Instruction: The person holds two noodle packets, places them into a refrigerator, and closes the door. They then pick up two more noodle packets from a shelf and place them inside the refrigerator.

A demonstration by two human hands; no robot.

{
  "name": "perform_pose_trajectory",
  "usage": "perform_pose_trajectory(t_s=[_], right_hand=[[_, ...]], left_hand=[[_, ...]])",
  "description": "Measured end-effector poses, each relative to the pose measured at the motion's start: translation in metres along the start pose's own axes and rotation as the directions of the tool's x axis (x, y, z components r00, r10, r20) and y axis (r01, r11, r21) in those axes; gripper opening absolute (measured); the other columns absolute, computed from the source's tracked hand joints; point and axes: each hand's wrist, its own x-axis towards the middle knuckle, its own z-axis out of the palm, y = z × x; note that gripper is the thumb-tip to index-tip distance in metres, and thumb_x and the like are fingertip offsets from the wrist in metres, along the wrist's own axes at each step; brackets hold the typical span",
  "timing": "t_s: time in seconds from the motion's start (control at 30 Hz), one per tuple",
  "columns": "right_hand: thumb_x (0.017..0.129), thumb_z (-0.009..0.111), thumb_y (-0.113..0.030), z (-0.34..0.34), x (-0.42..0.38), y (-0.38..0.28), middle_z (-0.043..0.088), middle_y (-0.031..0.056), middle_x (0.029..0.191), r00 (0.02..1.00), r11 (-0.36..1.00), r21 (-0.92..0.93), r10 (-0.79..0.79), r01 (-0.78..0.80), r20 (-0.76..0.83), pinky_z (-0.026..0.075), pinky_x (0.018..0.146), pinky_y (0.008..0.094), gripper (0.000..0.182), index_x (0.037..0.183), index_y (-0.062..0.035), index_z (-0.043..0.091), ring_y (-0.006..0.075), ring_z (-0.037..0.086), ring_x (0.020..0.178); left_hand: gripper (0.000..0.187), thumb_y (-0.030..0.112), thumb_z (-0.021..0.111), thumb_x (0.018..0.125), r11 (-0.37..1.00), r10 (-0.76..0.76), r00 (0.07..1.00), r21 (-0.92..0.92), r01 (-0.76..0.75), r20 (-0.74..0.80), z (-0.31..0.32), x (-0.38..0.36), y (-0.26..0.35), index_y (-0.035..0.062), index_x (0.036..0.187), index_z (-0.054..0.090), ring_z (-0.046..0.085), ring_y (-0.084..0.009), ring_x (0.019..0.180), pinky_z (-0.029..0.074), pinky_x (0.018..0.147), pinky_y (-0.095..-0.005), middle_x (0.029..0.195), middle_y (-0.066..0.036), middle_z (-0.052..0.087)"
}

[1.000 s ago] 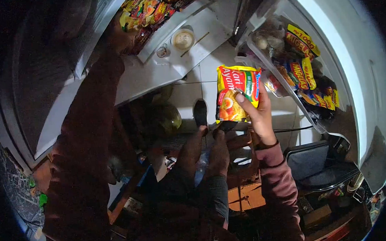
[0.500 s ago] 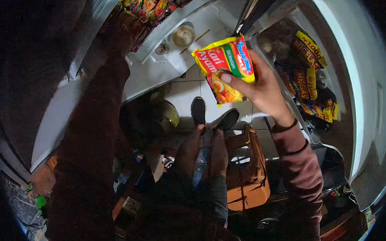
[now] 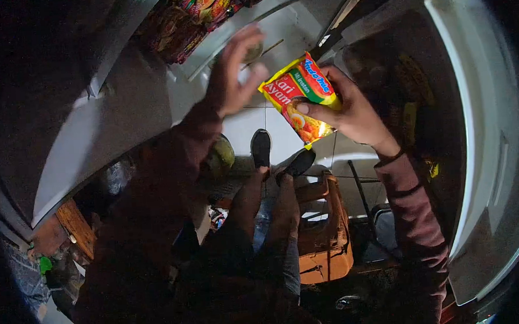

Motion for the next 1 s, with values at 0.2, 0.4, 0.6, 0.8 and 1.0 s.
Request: perform_pose_trajectory(t_s=[0.2, 0.4, 0.6, 0.8, 1.0], right_hand=[[0.084, 0.078, -0.025, -0.019, -0.009, 0.008, 0.061, 0.0063, 0.107, 0.997, 0.997, 0.047, 0.067, -0.069, 0.046, 0.049, 0.087, 0.0278, 0.051, 0.116, -0.0025, 0.046, 0.0122, 0.059, 0.098], [0.087, 0.073, -0.035, -0.026, -0.012, -0.011, 0.063, 0.0056, 0.107, 0.978, 0.975, 0.087, 0.206, -0.206, 0.013, 0.049, 0.085, 0.0268, 0.049, 0.118, -0.0016, 0.054, 0.0121, 0.059, 0.098], [0.093, 0.054, -0.056, -0.047, -0.017, 0.006, 0.06, 0.0044, 0.12, 0.944, 0.929, 0.172, 0.329, -0.328, 0.026, 0.046, 0.091, 0.0298, 0.071, 0.138, -0.0022, 0.047, 0.0145, 0.056, 0.11], [0.095, 0.047, -0.059, -0.044, -0.02, 0.004, 0.048, 0.0128, 0.141, 0.959, 0.959, 0.005, 0.283, -0.283, -0.008, 0.041, 0.099, 0.0351, 0.075, 0.149, -0.0091, 0.034, 0.0203, 0.052, 0.122], [0.099, 0.046, -0.052, -0.044, -0.019, 0.005, 0.052, 0.013, 0.136, 0.976, 0.976, -0.023, 0.216, -0.216, -0.013, 0.04, 0.099, 0.0337, 0.065, 0.143, -0.005, 0.043, 0.0217, 0.055, 0.116]], left_hand=[[0.082, 0.024, 0.084, 0.064, 0.976, 0.193, 0.941, -0.155, -0.155, 0.276, 0.021, -0.003, 0.056, 0.013, 0.136, 0.048, 0.038, -0.0342, 0.136, 0.036, 0.11, -0.0453, 0.148, -0.011, 0.04], [0.087, 0.014, 0.085, 0.057, 0.957, 0.29, 0.936, -0.072, -0.281, 0.202, 0.03, 0.0, 0.053, 0.0119, 0.137, 0.05, 0.045, -0.0329, 0.132, 0.041, 0.107, -0.0426, 0.146, -0.013, 0.042], [0.076, 0.005, 0.079, 0.062, 0.972, 0.18, 0.957, -0.189, -0.138, 0.226, 0.024, 0.0, 0.054, 0.0117, 0.134, 0.057, 0.052, -0.0295, 0.126, 0.044, 0.105, -0.0384, 0.142, -0.012, 0.048], [0.064, 0.008, 0.077, 0.074, 0.999, -0.029, 0.99, -0.022, 0.032, 0.139, 0.012, 0.0, 0.026, 0.0098, 0.134, 0.055, 0.053, -0.026, 0.127, 0.042, 0.105, -0.0363, 0.138, -0.012, 0.053], [0.044, 0.016, 0.072, 0.085, 0.938, -0.338, 0.929, -0.132, 0.32, -0.152, 0.003, 0.011, -0.015, 0.0122, 0.127, 0.061, 0.062, -0.0237, 0.109, 0.048, 0.095, -0.0347, 0.122, -0.011, 0.064]])
